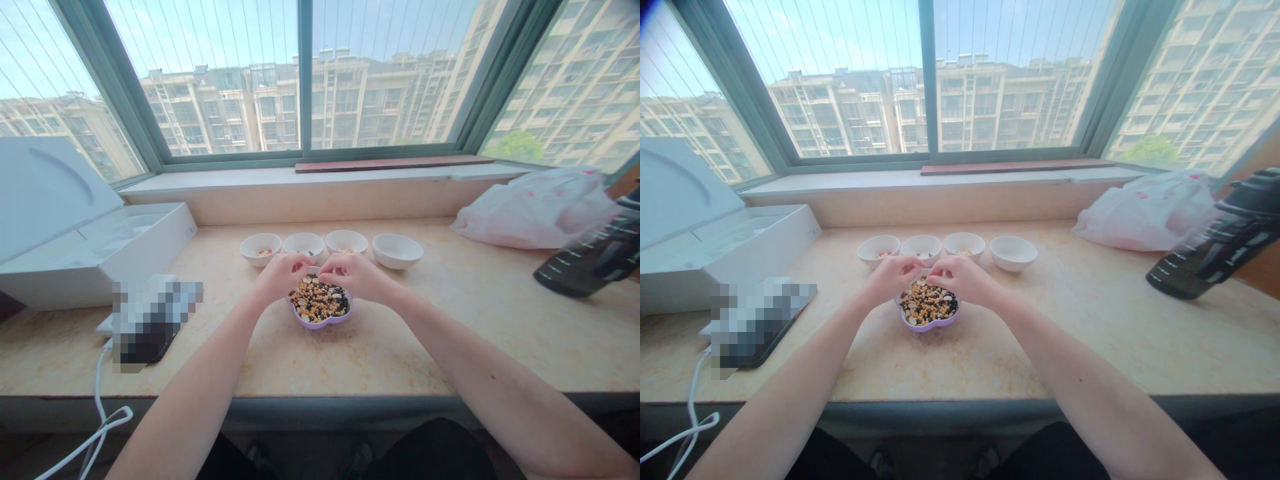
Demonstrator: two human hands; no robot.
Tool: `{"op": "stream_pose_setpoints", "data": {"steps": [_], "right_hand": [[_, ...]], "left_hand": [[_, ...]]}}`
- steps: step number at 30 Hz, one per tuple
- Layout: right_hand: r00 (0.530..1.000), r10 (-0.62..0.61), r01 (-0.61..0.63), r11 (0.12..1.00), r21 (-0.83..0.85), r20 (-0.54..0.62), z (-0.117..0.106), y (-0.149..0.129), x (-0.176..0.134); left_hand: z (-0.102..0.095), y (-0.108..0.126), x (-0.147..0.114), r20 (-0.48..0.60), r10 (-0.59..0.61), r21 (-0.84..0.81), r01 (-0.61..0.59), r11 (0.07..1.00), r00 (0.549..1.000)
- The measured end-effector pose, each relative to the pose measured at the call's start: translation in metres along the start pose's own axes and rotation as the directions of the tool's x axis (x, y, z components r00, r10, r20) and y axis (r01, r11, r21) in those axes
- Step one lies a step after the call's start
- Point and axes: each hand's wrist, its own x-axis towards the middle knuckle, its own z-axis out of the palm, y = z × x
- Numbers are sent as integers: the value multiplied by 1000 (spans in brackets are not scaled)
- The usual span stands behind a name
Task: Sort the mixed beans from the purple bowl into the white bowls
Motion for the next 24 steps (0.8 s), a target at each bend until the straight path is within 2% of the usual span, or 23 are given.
{"op": "stream_pose_setpoints", "data": {"steps": [3, 5, 9, 11, 13, 24], "right_hand": [[995, 72, -54, 972, 229, -73, -3, -5, 1], [986, 144, -93, 902, 422, -90, -5, -6, 2], [956, 287, -141, 639, 756, -65, -9, -4, 5], [941, 338, -152, 519, 841, -38, -11, -4, 6], [928, 371, -156, 450, 880, -25, -14, -4, 6], [929, 370, -167, 446, 879, -11, -18, -4, 8]], "left_hand": [[-1, 0, 0, 26, -7, -6, 7, 1000, 1000], [-1, 0, 0, 45, -12, -12, 13, 1000, 999], [0, -2, 1, 67, -3, -11, 4, 1000, 998], [0, -2, 1, 69, 6, -7, -6, 1000, 998], [0, -2, 1, 67, 14, -3, -14, 1000, 998], [0, 0, 0, 66, 17, 4, -18, 1000, 998]]}}
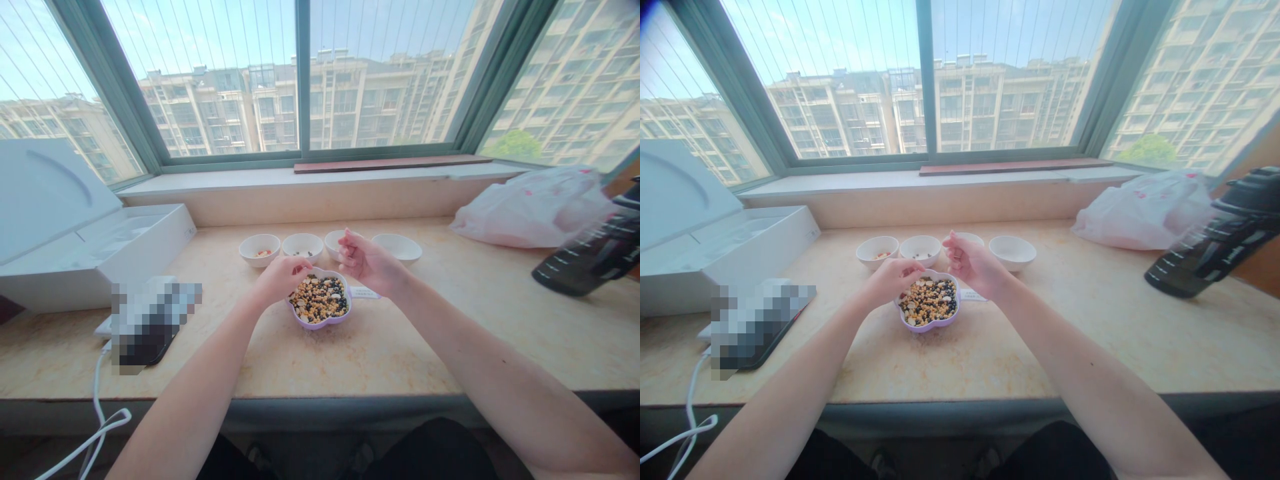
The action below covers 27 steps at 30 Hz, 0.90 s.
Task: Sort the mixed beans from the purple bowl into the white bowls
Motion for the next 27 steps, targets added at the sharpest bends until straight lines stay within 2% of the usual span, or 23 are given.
{"op": "stream_pose_setpoints", "data": {"steps": [8, 10, 12, 14, 16, 17, 19, 22, 27], "right_hand": [[999, -45, 45, 999, -5, -4, -6, 8, 4], [997, -75, 74, 994, -76, -10, -9, 9, 6], [989, -140, 128, 966, -227, -38, -13, 10, 8], [962, -266, 205, 849, -487, -59, -21, 12, 11], [912, -409, 253, 587, -769, -13, -31, 13, 15], [892, -451, 248, 458, -854, 17, -37, 13, 17], [860, -509, 201, 302, -932, 20, -47, 13, 21], [838, -545, 131, 194, -972, 5, -58, 14, 27], [869, -495, 71, 88, -994, 18, -68, 19, 32]], "left_hand": [[1, -1, 0, 3, 2, 7, -2, 1000, 1000], [1, -1, 0, 5, 2, 11, -2, 1000, 1000], [1, -1, 0, 3, 1, 11, -1, 1000, 1000], [1, 0, 0, -1, -2, 5, 2, 1000, 1000], [1, 0, 0, 1, -4, 1, 4, 1000, 1000], [1, 0, 0, 4, -5, 2, 5, 1000, 1000], [1, 0, 0, 7, -7, 10, 7, 1000, 1000], [1, 1, -1, 14, -12, 29, 12, 1000, 1000], [-3, 7, -3, 55, -12, 47, 10, 999, 998]]}}
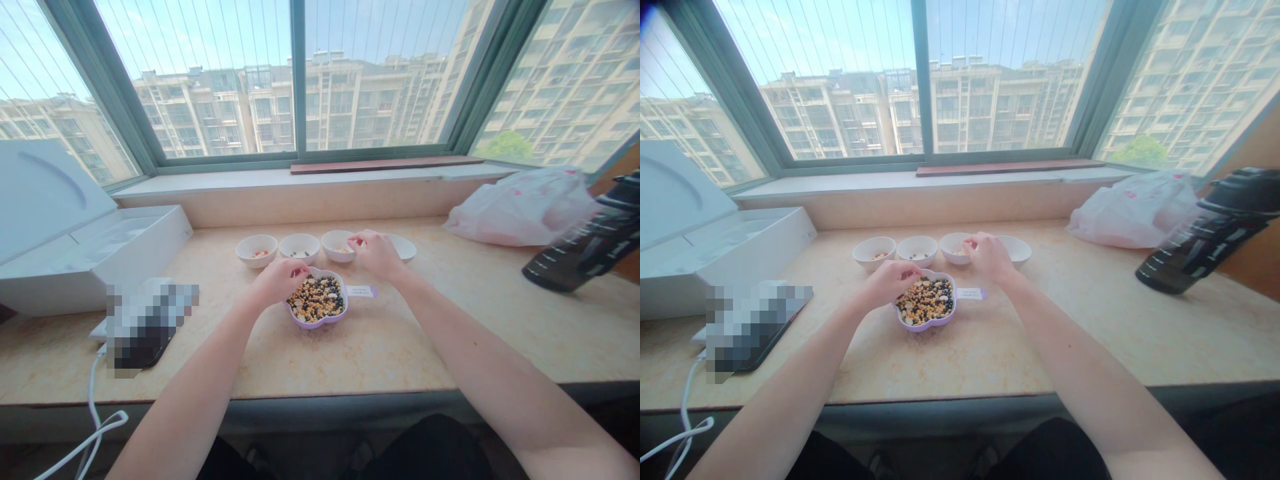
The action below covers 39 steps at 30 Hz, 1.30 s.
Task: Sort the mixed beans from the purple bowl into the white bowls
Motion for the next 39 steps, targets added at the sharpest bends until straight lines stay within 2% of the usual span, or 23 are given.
{"op": "stream_pose_setpoints", "data": {"steps": [6, 12, 18, 22, 32, 39], "right_hand": [[996, 3, 3, 998, -69, 89, 6, 7, -2], [998, 9, -7, 999, -38, 68, 3, -1, -3], [997, -45, 43, 999, 28, 59, 1, -16, -6], [994, -79, 73, 994, 84, 69, 1, -25, -10], [989, -95, 81, 989, 120, 113, 0, -36, -14], [986, -113, 100, 989, 111, 120, 2, -36, -14]], "left_hand": [[0, -2, 0, 56, 39, 36, -41, 999, 998], [-1, -4, 0, 113, 79, 48, -85, 995, 990], [-5, 0, -3, 209, 149, 67, -166, 984, 966], [-5, 2, -3, 255, 132, 125, -168, 978, 958], [1, 1, 1, 282, 138, 247, -210, 946, 950], [3, -3, 3, 259, 171, 235, -234, 943, 951]]}}
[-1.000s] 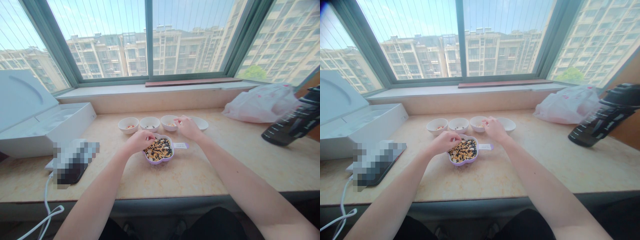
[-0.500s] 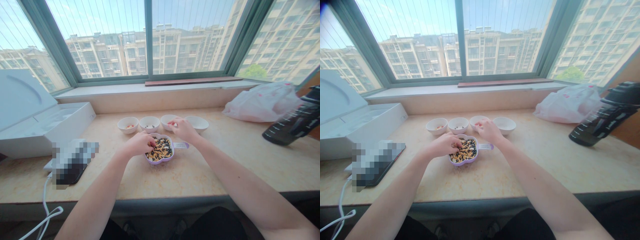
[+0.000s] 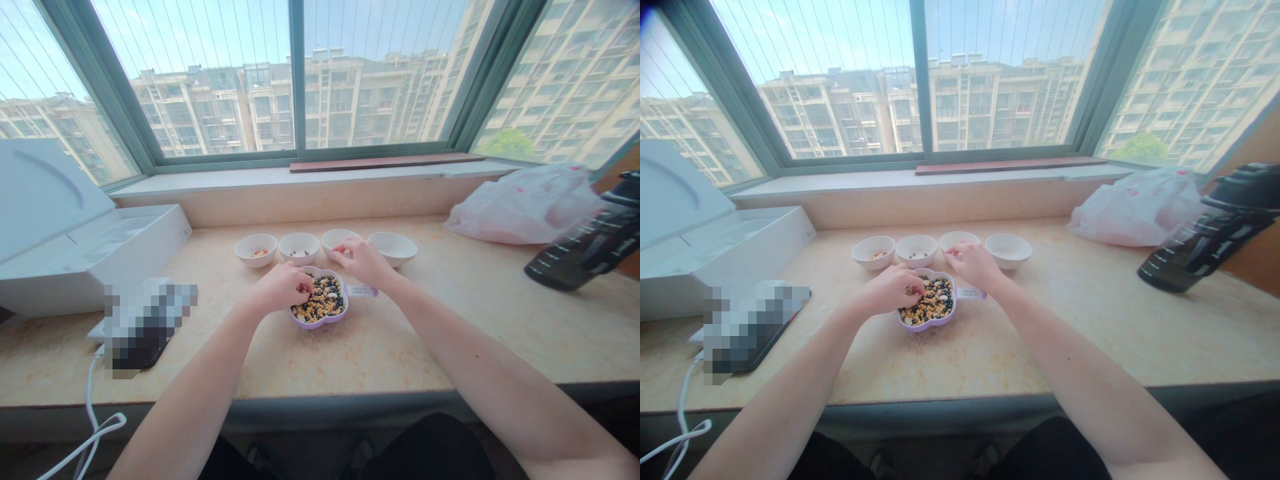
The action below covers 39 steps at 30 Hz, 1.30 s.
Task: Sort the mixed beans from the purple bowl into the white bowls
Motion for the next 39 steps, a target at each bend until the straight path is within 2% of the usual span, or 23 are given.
{"op": "stream_pose_setpoints", "data": {"steps": [3, 6, 9, 12, 19, 21, 23, 25, 27, 29, 31, 33, 39], "right_hand": [[1000, -7, 7, 1000, 4, 6, 0, 0, 0], [1000, -7, 7, 1000, 9, 23, -1, -1, 0], [1000, -4, 3, 1000, 6, 30, -2, -3, 0], [999, -19, 18, 1000, 18, 35, -2, -5, -1], [993, 0, -10, 996, 85, 116, -3, -12, -5], [992, 13, -24, 996, 88, 125, -4, -15, -6], [991, 19, -32, 995, 94, 130, -4, -17, -7], [991, 16, -29, 995, 99, 132, -4, -18, -8], [990, 10, -25, 994, 108, 140, -4, -19, -8], [989, 5, -22, 993, 116, 146, -4, -18, -8], [989, 2, -20, 993, 119, 148, -4, -18, -8], [989, -2, -16, 992, 122, 148, -3, -18, -8], [989, -11, -6, 993, 118, 145, -3, -17, -8]], "left_hand": [[-1, 0, -2, -66, -15, -49, 12, 999, 998], [-6, 3, -4, -190, -76, -157, 46, 987, 979], [-11, 7, -5, -327, -166, -278, 73, 958, 930], [-14, 11, -4, -420, -262, -424, 68, 903, 869], [-19, 12, -1, -524, -489, -738, -85, 669, 697], [-21, 11, 0, -514, -551, -805, -148, 574, 657], [-24, 9, 0, -466, -612, -874, -224, 431, 639], [-26, 6, -1, -391, -648, -919, -309, 243, 654], [-30, 3, -1, -314, -654, -930, -363, 65, 688], [-33, 1, -3, -248, -639, -923, -379, -73, 728], [-35, 0, -4, -203, -613, -910, -379, -170, 763], [-36, 0, -4, -179, -589, -904, -367, -217, 788], [-35, 4, -4, -127, -550, -931, -291, -222, 826]]}}
